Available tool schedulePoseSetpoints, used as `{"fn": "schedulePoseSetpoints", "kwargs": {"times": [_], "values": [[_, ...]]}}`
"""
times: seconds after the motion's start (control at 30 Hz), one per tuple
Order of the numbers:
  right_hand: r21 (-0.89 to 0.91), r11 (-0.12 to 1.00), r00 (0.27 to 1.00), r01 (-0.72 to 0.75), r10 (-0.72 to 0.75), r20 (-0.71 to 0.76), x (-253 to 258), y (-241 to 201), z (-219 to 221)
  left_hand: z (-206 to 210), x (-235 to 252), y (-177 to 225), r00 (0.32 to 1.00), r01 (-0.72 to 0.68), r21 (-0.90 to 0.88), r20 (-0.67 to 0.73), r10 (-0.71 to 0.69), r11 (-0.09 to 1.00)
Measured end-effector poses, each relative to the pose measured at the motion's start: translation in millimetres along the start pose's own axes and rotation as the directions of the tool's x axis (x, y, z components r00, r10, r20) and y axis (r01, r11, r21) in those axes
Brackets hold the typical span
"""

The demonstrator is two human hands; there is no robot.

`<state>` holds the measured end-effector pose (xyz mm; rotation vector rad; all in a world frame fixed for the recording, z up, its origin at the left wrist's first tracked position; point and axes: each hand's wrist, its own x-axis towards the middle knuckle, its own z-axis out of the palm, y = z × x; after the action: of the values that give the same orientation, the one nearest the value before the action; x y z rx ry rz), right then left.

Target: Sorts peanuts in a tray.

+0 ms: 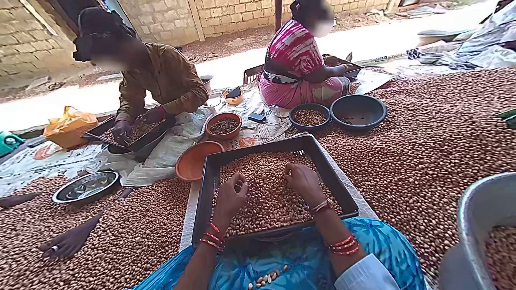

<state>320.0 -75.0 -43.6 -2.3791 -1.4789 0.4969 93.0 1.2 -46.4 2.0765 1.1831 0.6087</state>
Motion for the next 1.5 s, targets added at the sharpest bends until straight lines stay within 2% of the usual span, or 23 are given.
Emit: {"fn": "schedulePoseSetpoints", "kwargs": {"times": [0.07, 0.17, 0.27, 0.4, 0.53, 0.6, 0.67, 0.73, 0.77, 0.8, 0.83, 0.9, 0.93, 1.07, 1.13, 1.2, 1.23, 1.27, 1.3, 1.33, 1.4, 1.47, 1.5], "values": [[0.007, 1.000, 1.000, -0.021, 0.021, 0.008, -0.8, 1.6, -2.8, -9.1, 7.4, -8.1, 0.996, 0.068, -0.200, -0.038, -0.077, 0.978], [-0.024, 0.999, 0.998, -0.044, 0.045, 0.040, -1.1, -0.1, -7.0, -16.4, 15.3, -9.0, 0.995, 0.065, 0.037, -0.075, -0.062, 0.997], [-0.020, 0.999, 0.999, -0.025, 0.026, 0.048, -0.2, 0.9, -4.6, -10.5, 18.4, 2.4, 1.000, 0.028, 0.271, -0.001, -0.029, 0.962], [0.053, 0.999, 1.000, -0.004, 0.003, 0.006, -2.0, 4.2, -13.2, 4.4, 24.9, 9.3, 0.996, -0.011, 0.355, 0.089, -0.022, 0.935], [0.072, 0.997, 0.998, -0.028, 0.032, -0.059, -3.4, 6.4, -21.8, 5.3, 26.9, 5.1, 0.996, 0.012, 0.338, 0.075, -0.040, 0.941], [0.048, 0.999, 0.998, -0.024, 0.027, -0.056, -2.9, 7.9, -20.9, -5.2, 25.4, 0.7, 0.988, 0.017, 0.264, 0.146, -0.058, 0.964], [0.036, 0.999, 1.000, -0.010, 0.010, -0.022, -3.0, 6.5, -19.6, -26.6, 20.7, -7.1, 0.930, -0.018, 0.013, 0.367, 0.012, 1.000], [0.014, 1.000, 1.000, 0.024, -0.024, -0.003, -3.0, 5.2, -15.0, -48.3, 14.0, -18.3, 0.744, 0.011, -0.415, 0.612, 0.270, 0.910], [-0.001, 0.999, 0.999, 0.040, -0.040, 0.007, -2.9, 4.3, -12.6, -57.0, 11.8, -20.1, 0.664, 0.043, -0.537, 0.646, 0.377, 0.843], [-0.014, 0.999, 0.999, 0.051, -0.051, 0.018, -2.6, 3.8, -10.2, -64.6, 9.1, -19.2, 0.668, 0.056, -0.589, 0.623, 0.408, 0.806], [-0.025, 0.998, 0.998, 0.056, -0.055, 0.032, -2.4, 3.2, -8.0, -70.7, 5.9, -17.1, 0.745, 0.050, -0.586, 0.561, 0.360, 0.809], [-0.042, 0.998, 0.997, 0.054, -0.051, 0.060, -1.7, 1.5, -6.7, -75.4, 4.3, -10.8, 0.910, 0.033, -0.379, 0.394, 0.129, 0.925], [-0.049, 0.998, 0.997, 0.050, -0.047, 0.067, -1.8, 0.7, -6.9, -73.8, 6.3, -9.5, 0.942, 0.051, -0.203, 0.334, 0.020, 0.978], [-0.032, 0.996, 0.992, 0.082, -0.078, 0.097, -3.8, 5.7, -10.1, -53.8, 10.1, -11.9, 0.927, 0.081, 0.244, 0.338, -0.163, 0.966], [0.134, 0.958, 0.952, 0.252, -0.271, 0.145, -8.5, 13.1, -21.5, -45.9, 8.5, -9.5, 0.920, 0.084, 0.379, 0.327, -0.218, 0.922], [0.523, 0.722, 0.803, 0.453, -0.586, 0.113, -15.6, 21.8, -33.7, -44.7, 7.9, -10.8, 0.928, 0.120, 0.452, 0.266, -0.262, 0.884], [0.687, 0.571, 0.739, 0.451, -0.670, 0.072, -18.5, 22.7, -37.6, -47.1, 7.7, -11.6, 0.934, 0.147, 0.471, 0.224, -0.279, 0.870], [0.743, 0.506, 0.726, 0.438, -0.687, 0.040, -20.6, 23.2, -41.3, -50.4, 7.8, -12.1, 0.937, 0.180, 0.492, 0.178, -0.301, 0.852], [0.703, 0.554, 0.761, 0.446, -0.648, 0.028, -21.0, 25.0, -44.4, -53.2, 7.9, -12.9, 0.935, 0.219, 0.516, 0.133, -0.330, 0.828], [0.585, 0.685, 0.825, 0.435, -0.564, 0.046, -20.0, 27.8, -45.9, -54.7, 8.3, -13.8, 0.924, 0.255, 0.546, 0.108, -0.368, 0.798], [0.229, 0.943, 0.951, 0.243, -0.278, 0.137, -14.7, 30.9, -41.0, -51.4, 10.4, -18.3, 0.889, 0.281, 0.641, 0.108, -0.445, 0.715], [-0.055, 0.998, 0.972, 0.008, 0.005, 0.233, -12.4, 25.3, -30.1, -38.7, 10.0, -18.1, 0.860, 0.257, 0.719, 0.136, -0.493, 0.646], [-0.130, 0.991, 0.958, -0.035, 0.071, 0.279, -12.2, 20.2, -23.7, -30.8, 8.5, -14.0, 0.854, 0.234, 0.732, 0.160, -0.495, 0.640]]}}
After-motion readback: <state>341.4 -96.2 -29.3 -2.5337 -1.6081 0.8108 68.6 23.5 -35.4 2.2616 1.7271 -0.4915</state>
